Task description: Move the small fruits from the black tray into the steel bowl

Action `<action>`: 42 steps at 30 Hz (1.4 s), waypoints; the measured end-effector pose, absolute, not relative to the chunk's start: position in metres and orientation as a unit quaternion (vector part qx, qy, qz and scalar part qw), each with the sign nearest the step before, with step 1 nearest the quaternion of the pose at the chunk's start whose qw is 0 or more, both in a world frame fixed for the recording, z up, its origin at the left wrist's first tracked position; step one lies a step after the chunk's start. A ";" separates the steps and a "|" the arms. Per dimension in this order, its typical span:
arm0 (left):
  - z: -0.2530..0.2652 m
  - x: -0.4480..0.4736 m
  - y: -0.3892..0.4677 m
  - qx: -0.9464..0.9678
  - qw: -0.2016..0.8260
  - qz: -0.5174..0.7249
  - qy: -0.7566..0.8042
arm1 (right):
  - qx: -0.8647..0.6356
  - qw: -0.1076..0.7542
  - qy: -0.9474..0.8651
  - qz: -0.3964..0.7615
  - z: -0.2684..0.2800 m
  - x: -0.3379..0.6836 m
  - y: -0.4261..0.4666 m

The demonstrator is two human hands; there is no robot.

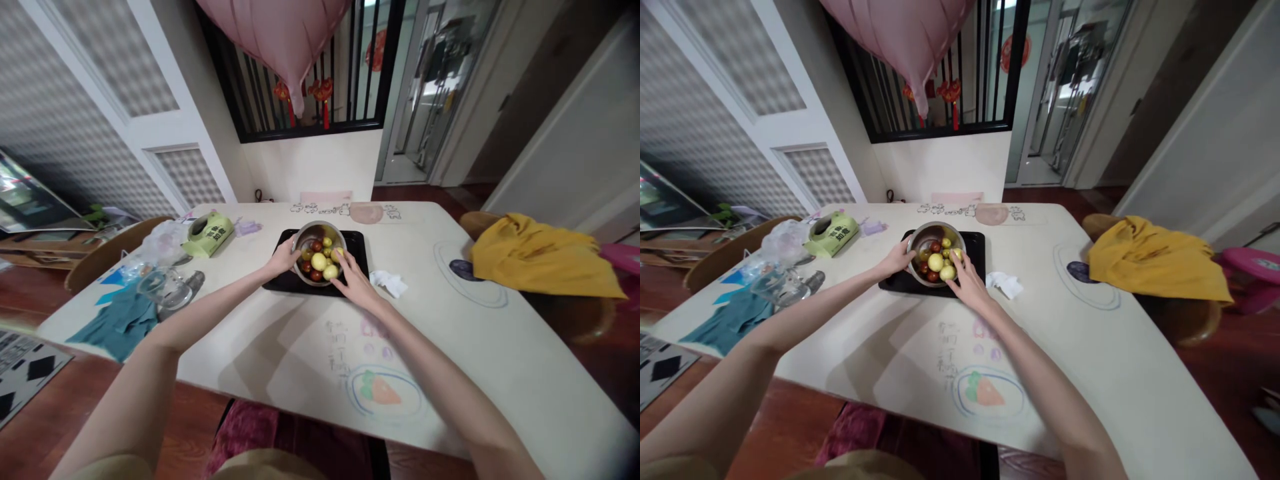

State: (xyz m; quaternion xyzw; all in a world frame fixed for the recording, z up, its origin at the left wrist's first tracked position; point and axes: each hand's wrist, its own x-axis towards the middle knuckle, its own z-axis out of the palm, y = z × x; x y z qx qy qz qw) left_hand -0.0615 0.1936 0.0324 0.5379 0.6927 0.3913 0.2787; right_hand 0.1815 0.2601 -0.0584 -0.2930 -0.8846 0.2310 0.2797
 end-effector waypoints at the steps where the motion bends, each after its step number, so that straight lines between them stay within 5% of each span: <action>1: 0.033 -0.061 0.195 0.554 0.258 0.387 0.691 | -0.294 0.280 -0.884 0.230 -0.061 0.182 0.262; 9: 0.033 -0.064 0.205 0.634 0.090 0.351 0.683 | -0.312 0.286 -0.874 0.237 -0.078 0.182 0.271; 18: 0.036 -0.071 0.204 0.656 0.016 0.348 0.670 | -0.332 0.260 -0.879 0.223 -0.083 0.183 0.274; 34: 0.050 -0.046 0.191 0.686 -0.050 0.239 0.685 | -0.346 0.228 -0.887 0.202 -0.073 0.184 0.267; 42: 0.034 -0.054 0.180 0.721 -0.001 0.232 0.653 | -0.354 0.229 -0.885 0.197 -0.072 0.184 0.265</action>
